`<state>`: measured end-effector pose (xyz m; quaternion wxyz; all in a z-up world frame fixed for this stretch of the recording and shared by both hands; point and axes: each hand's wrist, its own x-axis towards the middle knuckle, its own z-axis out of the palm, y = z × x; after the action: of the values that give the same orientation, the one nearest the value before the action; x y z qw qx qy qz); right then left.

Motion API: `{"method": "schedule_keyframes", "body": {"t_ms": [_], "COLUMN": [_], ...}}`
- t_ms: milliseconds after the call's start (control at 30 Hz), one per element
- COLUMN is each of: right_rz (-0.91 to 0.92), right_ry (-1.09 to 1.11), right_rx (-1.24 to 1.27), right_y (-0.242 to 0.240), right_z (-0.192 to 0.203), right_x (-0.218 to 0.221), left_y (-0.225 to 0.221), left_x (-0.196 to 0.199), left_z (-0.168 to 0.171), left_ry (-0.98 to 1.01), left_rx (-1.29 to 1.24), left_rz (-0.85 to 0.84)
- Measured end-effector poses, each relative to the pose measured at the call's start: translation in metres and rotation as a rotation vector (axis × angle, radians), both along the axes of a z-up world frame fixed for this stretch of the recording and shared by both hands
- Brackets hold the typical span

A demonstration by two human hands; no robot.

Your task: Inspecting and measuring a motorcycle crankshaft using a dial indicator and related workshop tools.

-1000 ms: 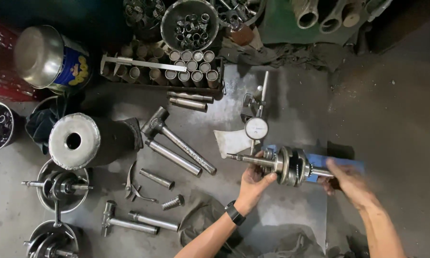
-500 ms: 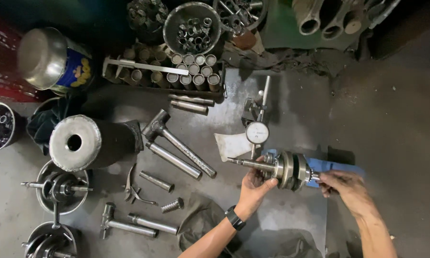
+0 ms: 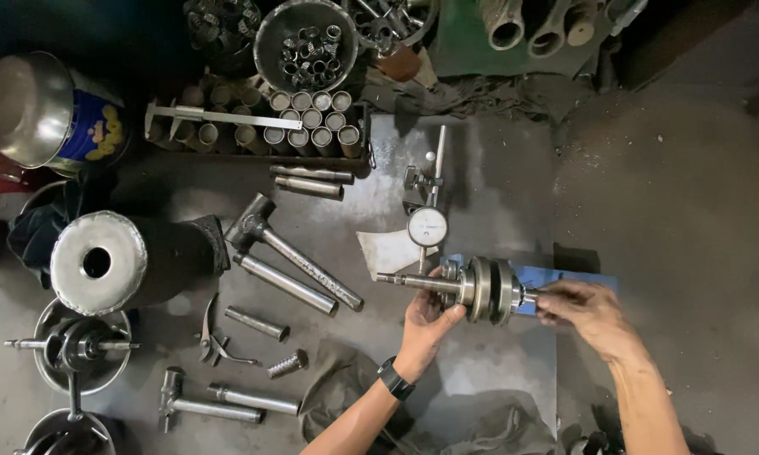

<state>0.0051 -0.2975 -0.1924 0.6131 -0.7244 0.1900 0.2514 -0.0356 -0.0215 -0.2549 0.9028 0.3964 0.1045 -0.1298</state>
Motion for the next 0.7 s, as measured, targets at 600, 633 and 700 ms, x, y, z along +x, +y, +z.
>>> {"method": "schedule_keyframes", "body": {"t_ms": [600,633,700], "right_rz": [-0.082,-0.087,-0.092], "right_ry": [0.167,0.174,0.182], "right_rx": [-0.066,-0.044,-0.022], "right_y": [-0.003,-0.003,-0.004], "right_z": [-0.011,-0.011,-0.014], "right_x": [0.002,0.001,-0.002], "left_y": [-0.002,-0.002,-0.002], "left_x": [0.004,0.003,0.004], "left_z": [0.009,0.008,0.008], "left_ry": [0.018,0.017,0.015], "left_rx": [0.022,0.020,0.019], "left_rz": [0.012,0.010,0.008]}}
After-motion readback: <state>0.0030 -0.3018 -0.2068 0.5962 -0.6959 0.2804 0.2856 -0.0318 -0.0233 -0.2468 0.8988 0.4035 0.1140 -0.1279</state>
